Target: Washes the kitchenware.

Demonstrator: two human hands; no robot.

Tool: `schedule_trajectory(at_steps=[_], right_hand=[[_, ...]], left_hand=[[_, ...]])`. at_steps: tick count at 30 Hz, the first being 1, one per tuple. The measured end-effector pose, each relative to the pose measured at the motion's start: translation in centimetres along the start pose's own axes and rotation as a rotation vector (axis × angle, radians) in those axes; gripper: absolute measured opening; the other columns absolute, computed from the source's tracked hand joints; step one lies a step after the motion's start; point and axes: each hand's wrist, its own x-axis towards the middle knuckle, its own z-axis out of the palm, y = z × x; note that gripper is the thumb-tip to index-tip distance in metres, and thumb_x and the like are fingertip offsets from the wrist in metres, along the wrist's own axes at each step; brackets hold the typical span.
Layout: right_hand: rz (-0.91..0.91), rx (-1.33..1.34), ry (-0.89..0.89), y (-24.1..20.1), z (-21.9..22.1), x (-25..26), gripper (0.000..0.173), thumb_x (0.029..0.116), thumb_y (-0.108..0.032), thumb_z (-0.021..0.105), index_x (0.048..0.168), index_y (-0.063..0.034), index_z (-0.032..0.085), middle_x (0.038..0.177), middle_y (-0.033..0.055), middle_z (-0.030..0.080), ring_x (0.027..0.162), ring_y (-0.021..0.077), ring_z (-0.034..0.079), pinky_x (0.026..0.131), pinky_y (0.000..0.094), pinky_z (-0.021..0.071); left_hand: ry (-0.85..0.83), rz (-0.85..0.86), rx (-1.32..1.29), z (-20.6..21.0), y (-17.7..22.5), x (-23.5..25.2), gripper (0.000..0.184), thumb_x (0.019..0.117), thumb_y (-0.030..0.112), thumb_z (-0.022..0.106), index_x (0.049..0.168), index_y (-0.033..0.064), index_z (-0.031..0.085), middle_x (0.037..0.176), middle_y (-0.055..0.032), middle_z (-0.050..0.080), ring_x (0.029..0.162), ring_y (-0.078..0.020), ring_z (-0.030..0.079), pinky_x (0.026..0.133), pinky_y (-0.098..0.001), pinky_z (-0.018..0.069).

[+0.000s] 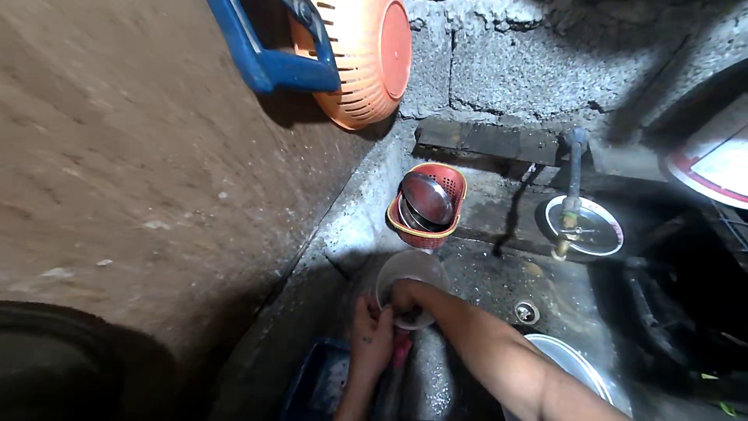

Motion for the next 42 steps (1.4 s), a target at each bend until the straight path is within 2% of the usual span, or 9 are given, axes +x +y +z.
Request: schedule_trajectory(at_steps=[3, 7, 11, 16, 20, 24, 27, 34, 42], right_hand=[[0.015, 0.065, 0.146, 0.5, -0.5, -0.8, 0.040, 0.1003, -0.034, 0.062, 0.114, 0.0025, 0.070, 0.117, 0.0246, 0.068, 0.111, 0.0396, 0.065, 0.093, 0.0632, 0.0497], [0.078, -0.039, 0.089, 0.8, 0.8, -0.9, 0.046, 0.0925, -0.025, 0.073, 0.126, 0.0059, 0.065, 0.129, 0.0292, 0.063, 0.120, 0.0464, 0.060, 0.097, 0.0699, 0.0458], [0.007, 0.075, 0.068, 0.1, 0.5, -1.6, 0.040, 0.1016, -0.025, 0.062, 0.127, 0.0064, 0.063, 0.129, 0.0287, 0.062, 0.121, 0.0424, 0.060, 0.100, 0.0638, 0.0455], [-0.242, 0.727, 0.443, 1.2, -1.9, -7.0, 0.027, 0.0910, -0.014, 0.070, 0.112, 0.0015, 0.065, 0.091, 0.0155, 0.067, 0.077, 0.0239, 0.065, 0.070, 0.0461, 0.0549], [-0.468, 1.150, 0.443, 3.2, -3.3, -16.3, 0.063, 0.0895, -0.006, 0.060, 0.151, -0.0113, 0.047, 0.122, 0.0139, 0.064, 0.095, 0.0213, 0.066, 0.077, 0.0401, 0.0591], [-0.598, 1.473, 0.535, 8.2, 2.5, -23.3, 0.030, 0.0872, -0.017, 0.061, 0.117, -0.0118, 0.065, 0.100, 0.0069, 0.073, 0.084, 0.0170, 0.071, 0.072, 0.0365, 0.0630], [-0.526, 1.569, 0.608, 13.1, 9.0, -25.8, 0.032, 0.0843, -0.032, 0.077, 0.111, -0.0161, 0.070, 0.096, 0.0060, 0.073, 0.081, 0.0154, 0.072, 0.071, 0.0352, 0.0622], [0.016, 1.460, 1.057, 18.4, 18.0, -26.4, 0.027, 0.0884, 0.004, 0.054, 0.114, -0.0048, 0.055, 0.089, 0.0091, 0.067, 0.072, 0.0165, 0.068, 0.062, 0.0347, 0.0603], [0.081, 1.028, 1.148, 20.3, 20.1, -26.4, 0.016, 0.0872, -0.010, 0.068, 0.102, -0.0050, 0.064, 0.082, 0.0042, 0.067, 0.072, 0.0121, 0.066, 0.065, 0.0311, 0.0573]], left_hand=[[0.009, -0.005, -0.003, -0.2, 0.1, 0.2, 0.026, 0.1039, 0.013, 0.055, 0.124, -0.0033, 0.050, 0.091, -0.0144, 0.064, 0.063, -0.0187, 0.069, 0.057, -0.0356, 0.0624], [0.004, 0.036, 0.000, -0.5, 0.1, -0.5, 0.027, 0.1027, 0.012, 0.054, 0.124, -0.0042, 0.051, 0.091, -0.0141, 0.064, 0.064, -0.0188, 0.069, 0.057, -0.0356, 0.0622], [0.029, 0.063, 0.009, 0.3, 0.2, -0.8, 0.027, 0.1039, 0.014, 0.055, 0.123, -0.0045, 0.050, 0.088, -0.0138, 0.064, 0.063, -0.0182, 0.068, 0.057, -0.0359, 0.0614], [0.065, -0.055, 0.062, -1.0, 1.1, -0.1, 0.031, 0.1070, 0.019, 0.053, 0.127, -0.0036, 0.051, 0.094, -0.0183, 0.063, 0.071, -0.0237, 0.067, 0.065, -0.0424, 0.0601], [0.096, -0.042, 0.041, -1.4, 0.8, 1.1, 0.037, 0.1056, 0.024, 0.053, 0.130, -0.0034, 0.049, 0.097, -0.0209, 0.064, 0.073, -0.0281, 0.068, 0.068, -0.0478, 0.0600], [0.117, 0.009, 0.014, -1.3, 0.9, 1.4, 0.042, 0.1067, 0.030, 0.051, 0.129, -0.0059, 0.051, 0.096, -0.0220, 0.065, 0.075, -0.0297, 0.066, 0.071, -0.0520, 0.0578], [0.143, -0.027, -0.069, -0.5, 1.0, 0.0, 0.046, 0.1081, 0.035, 0.049, 0.133, -0.0038, 0.047, 0.100, -0.0199, 0.066, 0.073, -0.0263, 0.069, 0.069, -0.0471, 0.0608], [0.137, 0.016, -0.101, 1.7, -1.8, -4.3, 0.046, 0.1089, 0.036, 0.050, 0.137, -0.0001, 0.047, 0.104, -0.0177, 0.067, 0.081, -0.0259, 0.070, 0.074, -0.0460, 0.0597], [-0.387, 0.016, 0.270, 9.9, -7.0, -9.6, 0.060, 0.0970, 0.053, 0.063, 0.131, 0.0031, 0.060, 0.109, -0.0145, 0.070, 0.098, -0.0273, 0.069, 0.089, -0.0503, 0.0568]])
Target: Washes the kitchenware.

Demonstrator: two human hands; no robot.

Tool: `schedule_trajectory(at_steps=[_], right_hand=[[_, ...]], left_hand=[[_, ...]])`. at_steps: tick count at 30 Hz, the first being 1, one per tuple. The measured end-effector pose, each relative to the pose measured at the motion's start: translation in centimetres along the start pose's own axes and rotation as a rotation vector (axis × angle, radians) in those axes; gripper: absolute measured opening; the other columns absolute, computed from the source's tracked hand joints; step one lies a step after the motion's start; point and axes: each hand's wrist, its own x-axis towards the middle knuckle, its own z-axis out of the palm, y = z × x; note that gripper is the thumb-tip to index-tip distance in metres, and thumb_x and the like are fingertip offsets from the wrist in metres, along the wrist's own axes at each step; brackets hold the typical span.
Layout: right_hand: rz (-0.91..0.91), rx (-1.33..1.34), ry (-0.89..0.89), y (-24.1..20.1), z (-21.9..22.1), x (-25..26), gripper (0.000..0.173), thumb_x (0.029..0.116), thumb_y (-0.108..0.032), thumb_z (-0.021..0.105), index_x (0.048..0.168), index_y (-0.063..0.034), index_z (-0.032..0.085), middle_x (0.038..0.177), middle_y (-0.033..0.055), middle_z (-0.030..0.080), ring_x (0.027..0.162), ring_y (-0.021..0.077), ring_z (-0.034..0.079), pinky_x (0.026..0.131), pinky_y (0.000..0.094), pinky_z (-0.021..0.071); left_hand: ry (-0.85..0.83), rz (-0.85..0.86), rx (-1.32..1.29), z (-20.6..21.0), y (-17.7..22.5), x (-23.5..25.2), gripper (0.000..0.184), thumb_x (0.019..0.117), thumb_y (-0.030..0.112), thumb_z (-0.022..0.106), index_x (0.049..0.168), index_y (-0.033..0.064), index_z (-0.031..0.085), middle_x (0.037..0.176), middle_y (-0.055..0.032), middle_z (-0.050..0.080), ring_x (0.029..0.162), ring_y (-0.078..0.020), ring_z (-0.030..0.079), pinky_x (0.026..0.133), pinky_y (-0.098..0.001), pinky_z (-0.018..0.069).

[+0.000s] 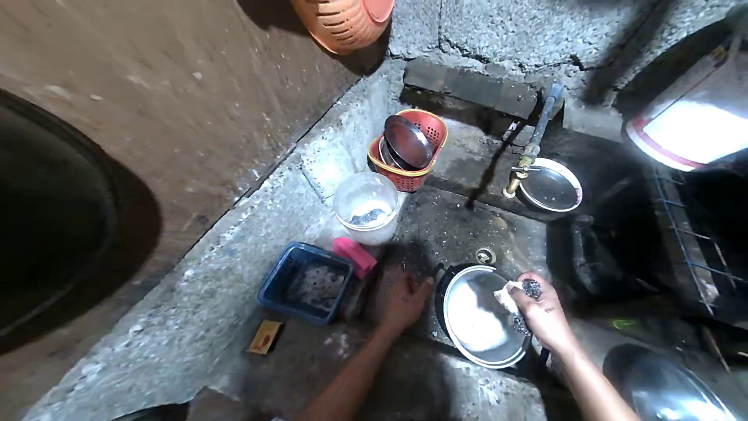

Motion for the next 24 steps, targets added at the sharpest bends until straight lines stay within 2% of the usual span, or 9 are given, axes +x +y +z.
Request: schedule_trajectory(at_steps=[2, 4, 7, 11, 13, 16, 18, 20, 24], right_hand=[[0.063, 0.016, -0.006, 0.1, 0.1, 0.2, 0.022, 0.0896, -0.016, 0.072, 0.106, -0.0039, 0.063, 0.085, 0.0069, 0.067, 0.074, 0.0142, 0.067, 0.067, 0.0328, 0.0576], [0.175, 0.102, -0.063, 0.3, -0.1, 0.2, 0.042, 0.0911, -0.025, 0.077, 0.121, -0.0019, 0.059, 0.098, 0.0114, 0.069, 0.085, 0.0174, 0.070, 0.076, 0.0353, 0.0606], [0.296, 0.323, -0.269, 0.6, -1.1, -0.4, 0.063, 0.0885, -0.018, 0.078, 0.140, -0.0048, 0.045, 0.115, 0.0145, 0.068, 0.096, 0.0230, 0.072, 0.081, 0.0393, 0.0629], [0.243, 0.598, -0.540, 1.6, -2.8, -1.0, 0.060, 0.0919, -0.005, 0.066, 0.145, -0.0023, 0.037, 0.124, 0.0155, 0.065, 0.107, 0.0262, 0.070, 0.093, 0.0450, 0.0606], [0.213, 0.477, -0.508, 1.8, -2.9, -1.0, 0.063, 0.0919, -0.009, 0.069, 0.146, -0.0024, 0.038, 0.125, 0.0139, 0.066, 0.107, 0.0237, 0.070, 0.092, 0.0414, 0.0607], [0.159, 0.123, -0.340, 2.4, -1.2, -0.4, 0.075, 0.0815, -0.024, 0.085, 0.143, -0.0049, 0.047, 0.123, 0.0112, 0.068, 0.107, 0.0187, 0.070, 0.091, 0.0361, 0.0611], [0.065, -0.077, -0.300, 3.4, 0.6, 0.5, 0.074, 0.0794, -0.038, 0.087, 0.138, -0.0048, 0.055, 0.122, 0.0122, 0.069, 0.111, 0.0194, 0.068, 0.098, 0.0398, 0.0572], [0.003, -0.262, -0.324, 3.6, 2.8, 1.4, 0.076, 0.0817, -0.050, 0.081, 0.138, -0.0041, 0.059, 0.131, 0.0174, 0.065, 0.122, 0.0281, 0.063, 0.107, 0.0482, 0.0501], [-0.133, -0.596, -0.379, 3.1, 7.9, 4.2, 0.058, 0.0867, -0.031, 0.077, 0.137, -0.0066, 0.062, 0.143, 0.0264, 0.052, 0.137, 0.0449, 0.045, 0.112, 0.0621, 0.0396]], left_hand=[[-0.101, -0.030, 0.046, 2.6, -0.6, 0.2, 0.069, 0.0922, 0.058, 0.067, 0.133, 0.0021, 0.058, 0.112, -0.0162, 0.069, 0.101, -0.0286, 0.068, 0.093, -0.0510, 0.0554], [-0.181, -0.075, 0.145, 4.8, -1.5, 0.6, 0.076, 0.0870, 0.060, 0.071, 0.135, 0.0023, 0.057, 0.119, -0.0175, 0.067, 0.109, -0.0309, 0.066, 0.098, -0.0534, 0.0532], [-0.226, -0.137, 0.287, 6.4, -0.9, 1.0, 0.053, 0.0928, 0.043, 0.066, 0.126, 0.0017, 0.062, 0.120, -0.0201, 0.067, 0.113, -0.0350, 0.065, 0.097, -0.0573, 0.0517], [-0.150, 0.001, 0.215, 6.1, 1.3, 1.5, 0.034, 0.0984, 0.031, 0.058, 0.115, 0.0012, 0.064, 0.098, -0.0164, 0.067, 0.091, -0.0311, 0.067, 0.084, -0.0532, 0.0547], [-0.104, 0.109, 0.224, 4.8, 3.9, 1.3, 0.028, 0.0977, 0.027, 0.057, 0.107, 0.0021, 0.064, 0.089, -0.0135, 0.065, 0.083, -0.0289, 0.065, 0.078, -0.0515, 0.0545], [-0.140, 0.193, 0.387, 2.1, 8.5, 0.8, 0.026, 0.0989, 0.027, 0.058, 0.106, 0.0023, 0.065, 0.092, -0.0154, 0.066, 0.087, -0.0316, 0.066, 0.080, -0.0540, 0.0544], [-0.171, 0.250, 0.547, 0.6, 10.5, 1.1, 0.028, 0.0984, 0.028, 0.058, 0.108, 0.0033, 0.066, 0.095, -0.0162, 0.067, 0.090, -0.0332, 0.067, 0.082, -0.0560, 0.0544], [-0.196, 0.298, 0.671, -0.1, 11.6, 1.7, 0.029, 0.0986, 0.029, 0.059, 0.113, 0.0040, 0.066, 0.099, -0.0165, 0.068, 0.093, -0.0340, 0.067, 0.084, -0.0571, 0.0543], [-0.057, 0.526, 0.757, 0.9, 9.9, 3.1, 0.025, 0.0923, 0.025, 0.063, 0.105, 0.0053, 0.071, 0.095, -0.0132, 0.071, 0.090, -0.0313, 0.070, 0.081, -0.0548, 0.0565]])
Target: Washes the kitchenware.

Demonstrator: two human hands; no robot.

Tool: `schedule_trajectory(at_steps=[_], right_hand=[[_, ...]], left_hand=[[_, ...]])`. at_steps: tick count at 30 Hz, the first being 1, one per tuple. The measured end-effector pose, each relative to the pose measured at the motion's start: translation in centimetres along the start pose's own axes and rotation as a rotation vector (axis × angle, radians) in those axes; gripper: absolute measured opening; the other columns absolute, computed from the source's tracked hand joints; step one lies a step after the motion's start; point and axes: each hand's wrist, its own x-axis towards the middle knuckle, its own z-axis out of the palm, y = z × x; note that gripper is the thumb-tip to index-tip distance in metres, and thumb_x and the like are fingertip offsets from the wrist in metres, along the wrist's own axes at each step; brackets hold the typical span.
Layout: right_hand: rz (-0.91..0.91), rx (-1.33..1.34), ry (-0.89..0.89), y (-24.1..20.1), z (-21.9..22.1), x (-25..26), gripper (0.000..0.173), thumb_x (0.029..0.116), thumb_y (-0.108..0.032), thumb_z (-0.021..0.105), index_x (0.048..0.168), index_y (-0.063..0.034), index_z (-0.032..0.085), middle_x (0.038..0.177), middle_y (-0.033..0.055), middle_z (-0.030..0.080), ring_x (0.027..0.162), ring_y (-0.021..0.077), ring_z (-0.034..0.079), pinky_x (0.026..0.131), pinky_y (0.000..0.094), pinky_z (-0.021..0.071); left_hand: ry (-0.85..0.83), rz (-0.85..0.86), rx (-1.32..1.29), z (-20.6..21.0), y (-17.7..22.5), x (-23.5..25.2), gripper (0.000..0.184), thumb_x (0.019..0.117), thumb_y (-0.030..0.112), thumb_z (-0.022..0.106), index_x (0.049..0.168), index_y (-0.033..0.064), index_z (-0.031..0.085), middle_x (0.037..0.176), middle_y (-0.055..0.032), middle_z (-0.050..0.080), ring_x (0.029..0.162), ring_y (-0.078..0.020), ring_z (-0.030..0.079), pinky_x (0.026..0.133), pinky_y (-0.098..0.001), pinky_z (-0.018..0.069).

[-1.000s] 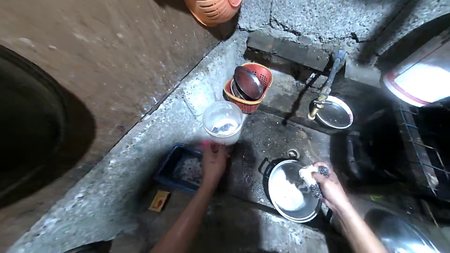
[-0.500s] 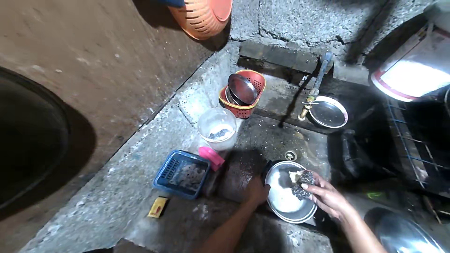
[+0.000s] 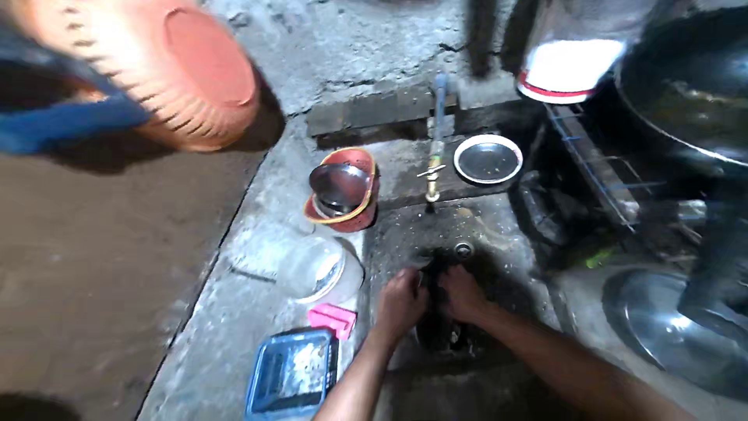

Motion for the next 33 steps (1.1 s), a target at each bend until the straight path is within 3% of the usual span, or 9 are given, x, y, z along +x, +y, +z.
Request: schedule_trajectory(at_steps=[3, 7, 10, 13, 16, 20, 26, 28, 33], right_hand=[[-0.059, -0.062, 0.068, 1.2, 2.9, 3.1, 0.043, 0.0994, -0.010, 0.058, 0.142, -0.0038, 0.058, 0.153, 0.0263, 0.045, 0.143, 0.0482, 0.038, 0.114, 0.0639, 0.0363], [0.007, 0.316, 0.105, 1.6, 10.5, 2.0, 0.054, 0.1029, -0.029, 0.056, 0.147, 0.0007, 0.050, 0.153, 0.0233, 0.048, 0.145, 0.0389, 0.042, 0.119, 0.0541, 0.0363], [0.053, 0.540, -0.142, -3.1, 9.6, 1.0, 0.050, 0.1048, -0.022, 0.050, 0.145, 0.0087, 0.046, 0.145, 0.0289, 0.052, 0.137, 0.0403, 0.050, 0.114, 0.0557, 0.0403], [0.033, 0.958, -0.081, -5.3, 8.9, 0.3, 0.048, 0.1066, -0.017, 0.048, 0.148, 0.0051, 0.041, 0.143, 0.0263, 0.055, 0.134, 0.0325, 0.055, 0.115, 0.0453, 0.0430], [-0.165, 0.411, 0.025, -0.3, 10.1, 3.1, 0.033, 0.0999, -0.018, 0.058, 0.124, 0.0032, 0.066, 0.132, 0.0227, 0.063, 0.130, 0.0365, 0.056, 0.112, 0.0541, 0.0430], [-0.300, -0.073, 0.061, 2.8, 7.1, 7.4, 0.026, 0.1004, -0.012, 0.055, 0.121, -0.0025, 0.069, 0.139, 0.0172, 0.060, 0.130, 0.0395, 0.054, 0.106, 0.0579, 0.0443], [0.140, 1.043, -0.100, -6.4, 9.7, 1.6, 0.044, 0.1045, -0.023, 0.054, 0.143, -0.0004, 0.053, 0.139, 0.0206, 0.060, 0.132, 0.0284, 0.057, 0.113, 0.0458, 0.0442], [-0.041, 0.807, -0.102, -4.1, 9.8, 1.8, 0.040, 0.1004, -0.010, 0.056, 0.136, 0.0070, 0.056, 0.138, 0.0252, 0.059, 0.133, 0.0336, 0.054, 0.115, 0.0485, 0.0417], [-0.508, -0.141, 0.283, 5.9, 8.2, 6.9, 0.021, 0.0943, -0.004, 0.064, 0.109, -0.0150, 0.074, 0.122, 0.0146, 0.067, 0.121, 0.0378, 0.060, 0.104, 0.0575, 0.0482]], left_hand=[[0.200, 0.042, -0.124, 2.3, -0.8, 0.9, 0.024, 0.0840, 0.016, 0.066, 0.103, 0.0013, 0.067, 0.111, -0.0175, 0.066, 0.111, -0.0367, 0.061, 0.096, -0.0585, 0.0486], [0.212, 0.086, -0.388, 4.0, -2.4, 1.6, 0.042, 0.0818, 0.013, 0.057, 0.123, 0.0060, 0.060, 0.149, -0.0096, 0.054, 0.145, -0.0261, 0.042, 0.118, -0.0564, 0.0342], [0.258, 0.055, -0.544, 3.9, -2.5, 1.7, 0.057, 0.0795, 0.008, 0.059, 0.134, -0.0035, 0.049, 0.128, -0.0149, 0.063, 0.121, -0.0193, 0.060, 0.102, -0.0396, 0.0515], [0.159, 0.055, -0.591, 3.0, -2.6, 2.8, 0.070, 0.0798, 0.007, 0.057, 0.147, -0.0028, 0.040, 0.136, -0.0148, 0.062, 0.125, -0.0166, 0.060, 0.104, -0.0347, 0.0520], [0.065, 0.094, -0.456, 2.6, -3.1, 3.3, 0.061, 0.0813, 0.013, 0.053, 0.142, 0.0083, 0.058, 0.134, -0.0094, 0.065, 0.125, -0.0216, 0.058, 0.107, -0.0458, 0.0463], [0.076, 0.084, -0.498, 2.3, -3.9, 3.2, 0.058, 0.0815, 0.007, 0.052, 0.139, 0.0024, 0.059, 0.131, -0.0114, 0.065, 0.121, -0.0153, 0.061, 0.104, -0.0339, 0.0505], [0.083, 0.116, -0.473, 2.5, -3.5, 3.8, 0.055, 0.0832, 0.012, 0.052, 0.136, 0.0084, 0.064, 0.131, -0.0038, 0.069, 0.126, -0.0152, 0.060, 0.114, -0.0460, 0.0421], [0.038, 0.119, -0.438, 2.6, -3.2, 4.4, 0.055, 0.0824, 0.014, 0.052, 0.135, 0.0133, 0.066, 0.130, -0.0012, 0.069, 0.125, -0.0159, 0.060, 0.109, -0.0468, 0.0453], [0.017, 0.107, -0.476, 2.3, -2.8, 4.9, 0.055, 0.0809, 0.009, 0.054, 0.134, 0.0091, 0.066, 0.127, -0.0038, 0.070, 0.120, -0.0138, 0.062, 0.105, -0.0390, 0.0488]])
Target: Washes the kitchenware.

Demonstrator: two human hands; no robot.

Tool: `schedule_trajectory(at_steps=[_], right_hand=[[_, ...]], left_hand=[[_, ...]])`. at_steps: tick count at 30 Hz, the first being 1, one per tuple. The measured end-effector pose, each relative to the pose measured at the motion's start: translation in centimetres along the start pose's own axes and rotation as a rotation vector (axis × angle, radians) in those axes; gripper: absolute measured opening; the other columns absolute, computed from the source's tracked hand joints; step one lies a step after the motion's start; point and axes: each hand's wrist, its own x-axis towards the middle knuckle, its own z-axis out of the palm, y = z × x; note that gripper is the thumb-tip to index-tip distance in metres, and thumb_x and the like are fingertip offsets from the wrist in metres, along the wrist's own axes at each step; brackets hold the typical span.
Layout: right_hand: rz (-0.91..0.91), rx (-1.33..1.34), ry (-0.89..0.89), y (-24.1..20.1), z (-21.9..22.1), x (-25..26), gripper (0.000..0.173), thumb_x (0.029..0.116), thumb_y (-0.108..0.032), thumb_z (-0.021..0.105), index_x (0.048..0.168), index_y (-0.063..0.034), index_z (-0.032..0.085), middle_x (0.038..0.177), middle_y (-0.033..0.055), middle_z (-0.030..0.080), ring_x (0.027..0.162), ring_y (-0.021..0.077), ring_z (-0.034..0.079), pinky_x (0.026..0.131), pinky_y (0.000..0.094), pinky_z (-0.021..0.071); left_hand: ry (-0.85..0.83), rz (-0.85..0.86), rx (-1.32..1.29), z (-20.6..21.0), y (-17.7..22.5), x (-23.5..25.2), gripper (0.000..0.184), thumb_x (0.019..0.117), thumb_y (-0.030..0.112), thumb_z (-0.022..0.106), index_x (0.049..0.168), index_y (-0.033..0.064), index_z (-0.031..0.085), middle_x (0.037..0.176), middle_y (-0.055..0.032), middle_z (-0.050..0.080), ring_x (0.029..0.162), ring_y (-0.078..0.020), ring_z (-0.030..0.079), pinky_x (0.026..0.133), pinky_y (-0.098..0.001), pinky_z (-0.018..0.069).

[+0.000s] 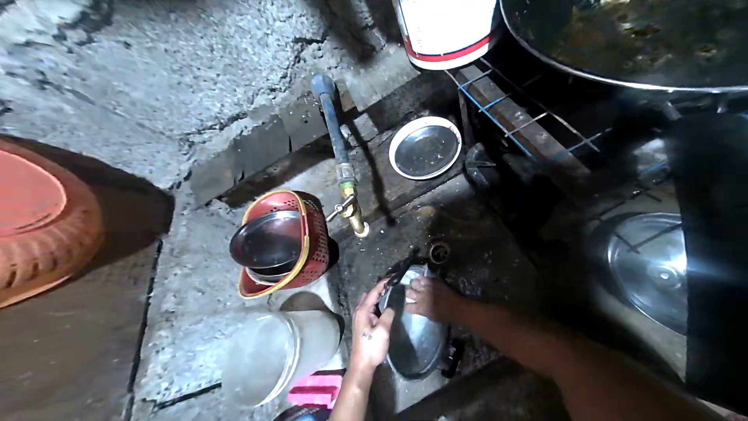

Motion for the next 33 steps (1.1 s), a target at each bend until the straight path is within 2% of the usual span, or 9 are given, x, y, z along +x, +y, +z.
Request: schedule_trajectory(at_steps=[5, 8, 10, 12, 18, 22, 25, 30, 33], right_hand=[[0.750, 1.031, -0.042, -12.2, 0.0, 0.7, 0.043, 0.1000, -0.020, 0.059, 0.138, -0.0006, 0.057, 0.137, 0.0198, 0.061, 0.132, 0.0296, 0.056, 0.113, 0.0501, 0.0436], [0.426, 0.746, -0.152, -8.6, 1.1, -0.4, 0.036, 0.1013, -0.017, 0.056, 0.131, 0.0017, 0.062, 0.133, 0.0220, 0.063, 0.129, 0.0336, 0.058, 0.112, 0.0523, 0.0435], [0.159, 0.203, -0.082, -2.4, 1.3, -0.1, 0.023, 0.1000, -0.019, 0.059, 0.119, -0.0146, 0.073, 0.129, 0.0137, 0.066, 0.126, 0.0343, 0.058, 0.107, 0.0555, 0.0463], [0.178, 0.108, -0.049, -1.3, 1.3, 0.3, 0.022, 0.0940, -0.013, 0.066, 0.114, -0.0170, 0.074, 0.128, 0.0150, 0.065, 0.125, 0.0376, 0.057, 0.105, 0.0566, 0.0474], [0.856, 1.406, 0.068, -14.1, -2.1, 0.5, 0.038, 0.1061, -0.024, 0.053, 0.136, -0.0016, 0.059, 0.131, 0.0194, 0.064, 0.122, 0.0269, 0.061, 0.107, 0.0465, 0.0474], [0.446, 0.593, -0.145, -7.8, 0.7, -1.5, 0.032, 0.0931, -0.019, 0.066, 0.120, -0.0014, 0.069, 0.120, 0.0223, 0.068, 0.116, 0.0375, 0.064, 0.102, 0.0564, 0.0501], [0.296, 0.187, -0.282, -3.0, 0.8, 1.0, 0.031, 0.0990, -0.022, 0.059, 0.123, -0.0048, 0.067, 0.131, 0.0228, 0.064, 0.126, 0.0435, 0.057, 0.109, 0.0622, 0.0418], [0.699, 0.989, -0.163, -11.4, -1.3, 0.0, 0.046, 0.1058, -0.030, 0.051, 0.140, 0.0001, 0.055, 0.142, 0.0236, 0.057, 0.134, 0.0350, 0.054, 0.112, 0.0534, 0.0427], [0.614, 1.322, -0.087, -13.2, -2.5, -1.4, 0.050, 0.1072, -0.033, 0.052, 0.143, 0.0018, 0.052, 0.137, 0.0250, 0.058, 0.127, 0.0319, 0.058, 0.109, 0.0487, 0.0458]], left_hand=[[0.011, 0.033, 0.015, 0.5, -0.2, 0.2, 0.052, 0.0807, 0.011, 0.054, 0.131, 0.0090, 0.068, 0.126, -0.0026, 0.071, 0.123, -0.0140, 0.063, 0.113, -0.0450, 0.0446], [0.012, 0.049, 0.004, 0.3, -0.1, -0.2, 0.051, 0.0814, 0.009, 0.054, 0.131, 0.0072, 0.068, 0.125, -0.0041, 0.071, 0.120, -0.0138, 0.063, 0.108, -0.0405, 0.0479], [0.018, 0.063, -0.003, 0.1, 0.0, -0.3, 0.053, 0.0805, 0.007, 0.054, 0.131, 0.0027, 0.066, 0.125, -0.0084, 0.070, 0.117, -0.0151, 0.063, 0.102, -0.0351, 0.0516], [0.044, 0.062, -0.019, 0.2, -0.1, -0.7, 0.052, 0.0810, 0.005, 0.053, 0.131, -0.0023, 0.064, 0.126, -0.0120, 0.069, 0.117, -0.0144, 0.063, 0.101, -0.0313, 0.0515], [0.006, 0.054, -0.015, 0.7, 1.0, -0.4, 0.052, 0.0822, 0.004, 0.053, 0.132, -0.0039, 0.063, 0.127, -0.0128, 0.069, 0.119, -0.0129, 0.064, 0.103, -0.0310, 0.0516], [-0.008, 0.068, -0.014, 0.9, 1.0, -0.6, 0.052, 0.0790, 0.006, 0.054, 0.129, 0.0023, 0.067, 0.120, -0.0061, 0.072, 0.113, -0.0138, 0.065, 0.100, -0.0355, 0.0516], [0.052, 0.052, -0.076, 0.6, 0.3, -1.2, 0.052, 0.0799, 0.002, 0.052, 0.130, -0.0033, 0.064, 0.122, -0.0093, 0.071, 0.113, -0.0106, 0.066, 0.099, -0.0284, 0.0537], [0.126, 0.013, -0.190, 0.0, -0.4, -1.7, 0.052, 0.0819, -0.001, 0.051, 0.132, -0.0117, 0.058, 0.126, -0.0144, 0.069, 0.113, -0.0086, 0.066, 0.099, -0.0247, 0.0538], [0.121, 0.012, -0.180, 0.0, -0.7, -1.5, 0.051, 0.0827, 0.000, 0.050, 0.132, -0.0097, 0.060, 0.125, -0.0143, 0.070, 0.114, -0.0107, 0.067, 0.099, -0.0271, 0.0548]])
